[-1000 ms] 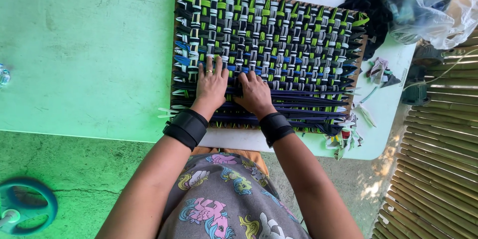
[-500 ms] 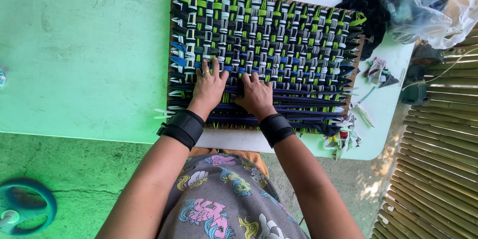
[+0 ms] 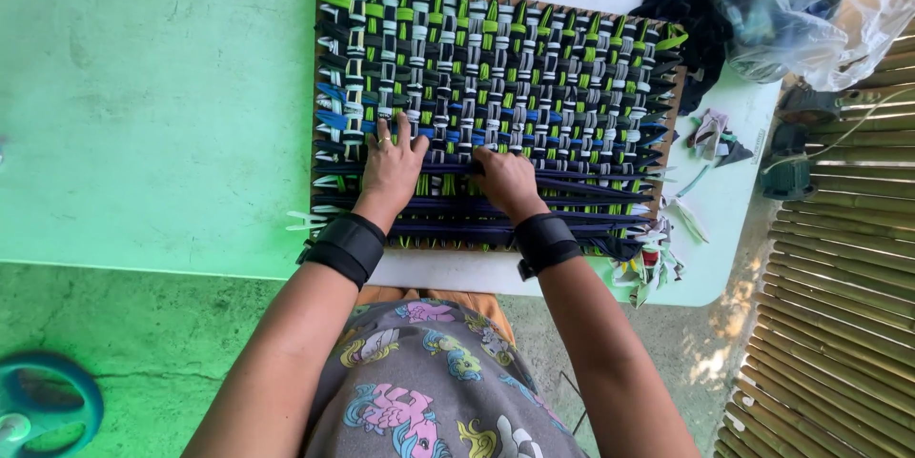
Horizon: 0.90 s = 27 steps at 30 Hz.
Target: The person weaves fabric strips onto a wooden frame by hand, pulling and passing blue strips through the frame to create a mat.
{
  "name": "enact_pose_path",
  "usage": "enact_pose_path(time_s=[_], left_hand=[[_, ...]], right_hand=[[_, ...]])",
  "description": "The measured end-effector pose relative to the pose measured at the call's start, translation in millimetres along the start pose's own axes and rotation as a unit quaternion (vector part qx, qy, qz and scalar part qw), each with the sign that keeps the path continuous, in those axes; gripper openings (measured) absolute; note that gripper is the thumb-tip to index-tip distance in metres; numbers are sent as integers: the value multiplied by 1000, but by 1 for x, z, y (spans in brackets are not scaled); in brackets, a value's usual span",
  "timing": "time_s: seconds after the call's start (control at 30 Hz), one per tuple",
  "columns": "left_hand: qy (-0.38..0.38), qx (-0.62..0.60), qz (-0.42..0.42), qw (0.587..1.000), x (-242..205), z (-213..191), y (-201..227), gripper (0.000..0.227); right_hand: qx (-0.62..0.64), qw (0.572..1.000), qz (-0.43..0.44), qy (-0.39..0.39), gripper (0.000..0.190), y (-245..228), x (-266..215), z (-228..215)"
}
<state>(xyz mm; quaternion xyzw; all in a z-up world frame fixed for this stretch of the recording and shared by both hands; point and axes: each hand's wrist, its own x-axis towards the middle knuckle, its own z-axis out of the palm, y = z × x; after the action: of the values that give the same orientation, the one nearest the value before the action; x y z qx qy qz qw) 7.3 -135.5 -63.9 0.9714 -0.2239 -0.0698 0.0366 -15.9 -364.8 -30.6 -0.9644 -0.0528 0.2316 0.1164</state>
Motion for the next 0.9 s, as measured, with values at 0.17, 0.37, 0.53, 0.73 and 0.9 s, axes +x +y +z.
enact_pose_path(time_s=[0.17, 0.37, 0.53, 0.73, 0.9], left_hand=[[-152, -36, -49, 986, 6, -100, 22, 57], [-132, -32, -9, 991, 15, -54, 41, 66], [-64, -30, -20, 997, 15, -24, 44, 56], [-17, -54, -13, 998, 14, -14, 44, 44], [17, -21, -10, 1000, 11, 2, 45, 38]], right_hand=[[-11, 999, -42, 27, 50, -7, -9, -6], [-55, 998, 14, 16, 62, -28, -7, -8], [-69, 996, 44, 27, 62, -29, -3, 9], [-76, 996, 44, -3, 76, -40, -18, -18], [-38, 998, 23, 42, 74, -26, -15, -11]])
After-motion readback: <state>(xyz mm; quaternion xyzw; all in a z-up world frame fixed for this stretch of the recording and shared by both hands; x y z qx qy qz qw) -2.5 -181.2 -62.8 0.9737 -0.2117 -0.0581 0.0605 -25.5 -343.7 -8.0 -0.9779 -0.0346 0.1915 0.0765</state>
